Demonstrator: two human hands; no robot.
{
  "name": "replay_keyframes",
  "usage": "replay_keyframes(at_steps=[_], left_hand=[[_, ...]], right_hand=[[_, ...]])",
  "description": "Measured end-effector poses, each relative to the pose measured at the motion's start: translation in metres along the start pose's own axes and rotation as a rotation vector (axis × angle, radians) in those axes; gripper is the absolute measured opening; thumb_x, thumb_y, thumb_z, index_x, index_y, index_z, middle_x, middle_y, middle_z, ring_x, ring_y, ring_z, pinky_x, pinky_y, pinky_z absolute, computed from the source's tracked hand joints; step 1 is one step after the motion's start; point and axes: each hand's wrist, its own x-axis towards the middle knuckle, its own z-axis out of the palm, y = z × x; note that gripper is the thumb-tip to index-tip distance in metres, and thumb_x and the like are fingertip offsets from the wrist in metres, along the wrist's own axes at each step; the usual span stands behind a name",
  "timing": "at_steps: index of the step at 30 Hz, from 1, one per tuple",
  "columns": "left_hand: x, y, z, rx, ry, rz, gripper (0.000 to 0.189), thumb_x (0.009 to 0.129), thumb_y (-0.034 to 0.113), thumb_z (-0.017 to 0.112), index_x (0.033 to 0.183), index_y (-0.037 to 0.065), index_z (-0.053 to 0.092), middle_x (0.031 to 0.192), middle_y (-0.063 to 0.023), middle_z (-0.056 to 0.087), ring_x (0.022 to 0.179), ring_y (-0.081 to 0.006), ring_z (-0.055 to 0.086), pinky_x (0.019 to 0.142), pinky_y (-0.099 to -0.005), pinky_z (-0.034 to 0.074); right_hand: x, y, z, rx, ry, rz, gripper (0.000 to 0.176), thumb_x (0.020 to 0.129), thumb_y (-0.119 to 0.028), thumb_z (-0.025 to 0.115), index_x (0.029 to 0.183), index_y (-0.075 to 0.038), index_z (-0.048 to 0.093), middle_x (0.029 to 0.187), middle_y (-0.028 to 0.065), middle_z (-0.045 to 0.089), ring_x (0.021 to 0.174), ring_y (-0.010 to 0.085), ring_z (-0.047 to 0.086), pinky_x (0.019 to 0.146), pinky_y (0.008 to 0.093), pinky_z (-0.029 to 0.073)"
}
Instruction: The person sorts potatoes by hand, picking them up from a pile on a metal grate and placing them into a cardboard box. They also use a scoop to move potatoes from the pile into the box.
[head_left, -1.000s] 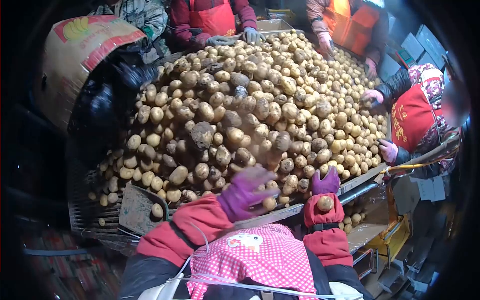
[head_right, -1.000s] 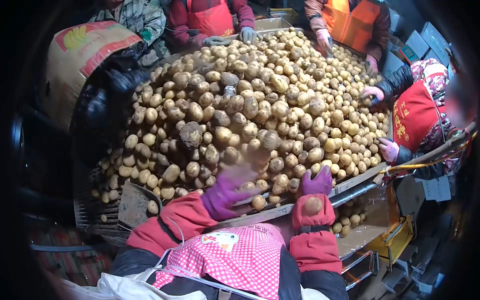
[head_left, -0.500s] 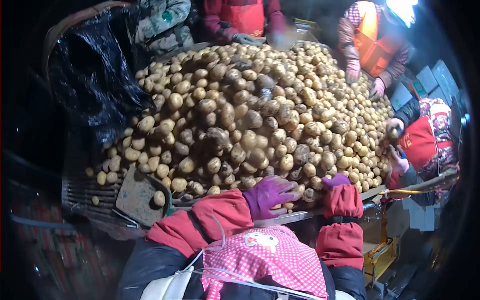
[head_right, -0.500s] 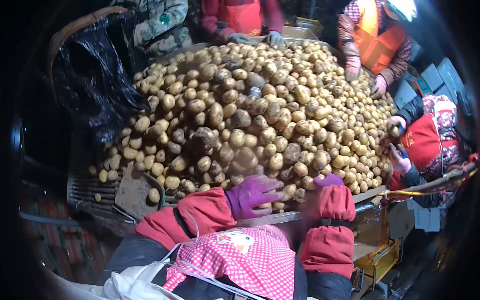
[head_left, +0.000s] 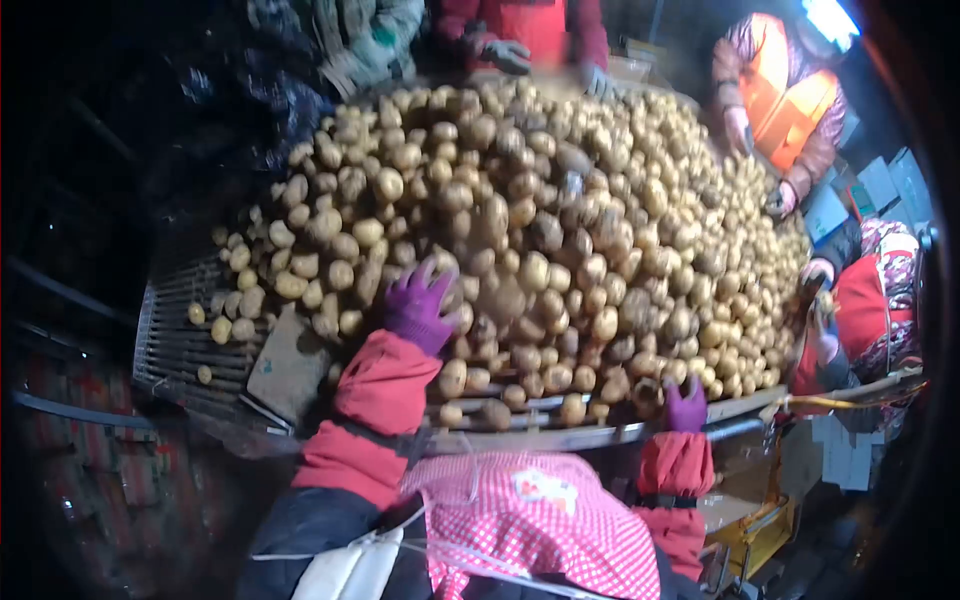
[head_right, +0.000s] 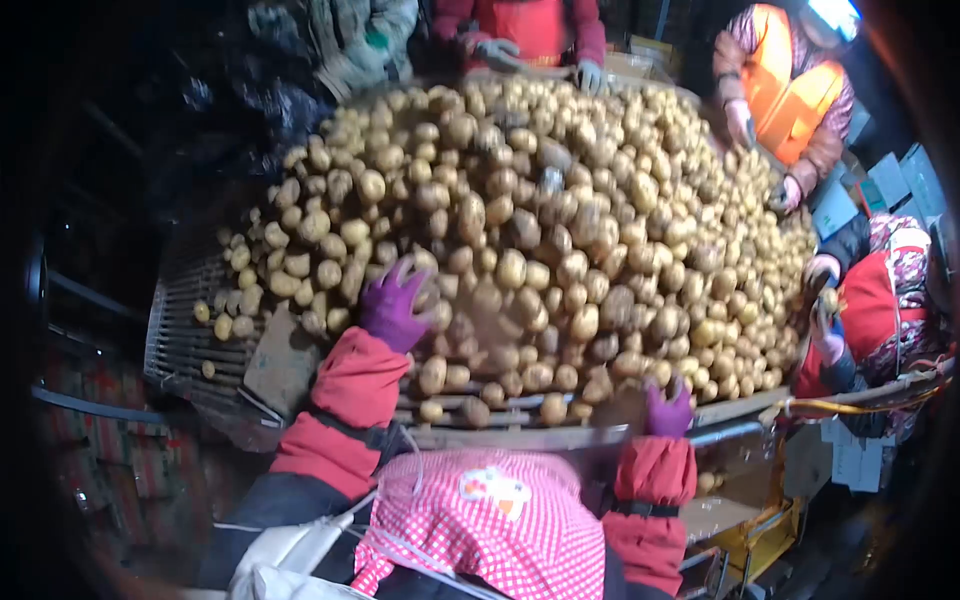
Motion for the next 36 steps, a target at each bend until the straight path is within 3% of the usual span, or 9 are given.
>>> replay_keyframes(at_steps=[5,10,13,18,22,24,26,31,36], left_hand=[[0.014,-0.010,-0.022,-0.042,-0.194,-0.144,0.069,0.065,0.045,0.083,0.125,0.020,0.060,0.114,-0.0123,0.062,0.098,-0.0371,0.060,0.086,-0.0475,0.051],[-0.025,-0.038,0.029,-0.978,0.171,-0.364,0.062,0.074,0.024,0.085,0.127,0.004,0.059,0.112,-0.0119,0.065,0.105,-0.0213,0.062,0.093,-0.0361,0.051],[-0.048,-0.050,0.036,-1.203,0.197,-0.577,0.054,0.083,0.017,0.078,0.131,0.006,0.056,0.115,-0.0070,0.062,0.106,-0.0196,0.059,0.097,-0.0344,0.049],[-0.080,-0.051,-0.032,-1.447,0.434,-0.802,0.032,0.093,0.026,0.071,0.118,0.008,0.064,0.106,-0.0018,0.068,0.092,-0.0148,0.065,0.083,-0.0299,0.054],[-0.118,-0.070,-0.062,-1.426,0.504,-1.106,0.038,0.093,0.038,0.070,0.116,0.008,0.066,0.107,-0.0031,0.069,0.089,-0.0133,0.066,0.078,-0.0305,0.055],[-0.139,-0.078,-0.072,-1.378,0.581,-1.117,0.041,0.093,0.040,0.069,0.117,0.007,0.066,0.107,-0.0033,0.069,0.089,-0.0126,0.066,0.078,-0.0308,0.055],[-0.161,-0.094,-0.084,-1.334,0.632,-1.068,0.042,0.093,0.040,0.069,0.119,0.007,0.065,0.108,-0.0033,0.069,0.089,-0.0122,0.067,0.077,-0.0308,0.056],[-0.204,-0.114,-0.120,-1.307,0.634,-1.363,0.052,0.094,0.042,0.066,0.137,0.016,0.053,0.131,-0.0057,0.057,0.116,-0.0201,0.059,0.092,-0.0393,0.056],[-0.244,-0.134,-0.099,-1.256,0.683,-1.237,0.053,0.095,0.020,0.065,0.144,0.017,0.046,0.124,-0.0033,0.060,0.112,-0.0193,0.062,0.090,-0.0394,0.056]], right_hand=[[-0.010,-0.045,0.014,0.777,-0.140,0.085,0.040,0.087,-0.002,0.065,0.126,0.000,0.058,0.113,0.0072,0.063,0.099,0.0172,0.061,0.083,0.0298,0.053],[-0.015,-0.066,0.046,1.289,-0.590,0.160,0.046,0.082,-0.018,0.068,0.124,-0.005,0.057,0.107,0.0084,0.063,0.101,0.0250,0.064,0.082,0.0359,0.055],[-0.036,-0.082,0.080,0.464,-0.529,-0.223,0.035,0.083,-0.018,0.069,0.113,-0.004,0.061,0.100,0.0091,0.064,0.094,0.0243,0.065,0.077,0.0363,0.056],[-0.063,-0.152,0.080,0.389,-0.901,-0.181,0.031,0.088,-0.023,0.064,0.112,-0.003,0.062,0.099,0.0084,0.065,0.093,0.0232,0.066,0.077,0.0352,0.055],[-0.060,-0.157,0.143,-0.005,-0.947,-1.112,0.028,0.091,-0.019,0.062,0.115,-0.004,0.065,0.099,0.0088,0.066,0.090,0.0223,0.066,0.077,0.0339,0.055],[-0.087,-0.206,0.149,0.723,-1.540,0.203,0.034,0.095,-0.023,0.063,0.122,-0.004,0.062,0.108,0.0071,0.067,0.093,0.0193,0.065,0.076,0.0332,0.054],[-0.117,-0.254,0.161,0.769,-1.579,0.255,0.041,0.097,-0.029,0.062,0.129,-0.003,0.058,0.113,0.0068,0.066,0.093,0.0159,0.064,0.075,0.0304,0.053],[-0.155,-0.282,0.233,0.581,-1.531,0.003,0.050,0.094,-0.026,0.068,0.134,0.000,0.054,0.114,0.0119,0.068,0.099,0.0181,0.065,0.088,0.0324,0.053],[-0.194,-0.276,0.237,-0.341,-1.568,-0.876,0.052,0.087,-0.038,0.073,0.123,-0.002,0.063,0.112,0.0155,0.071,0.099,0.0166,0.067,0.088,0.0337,0.051]])
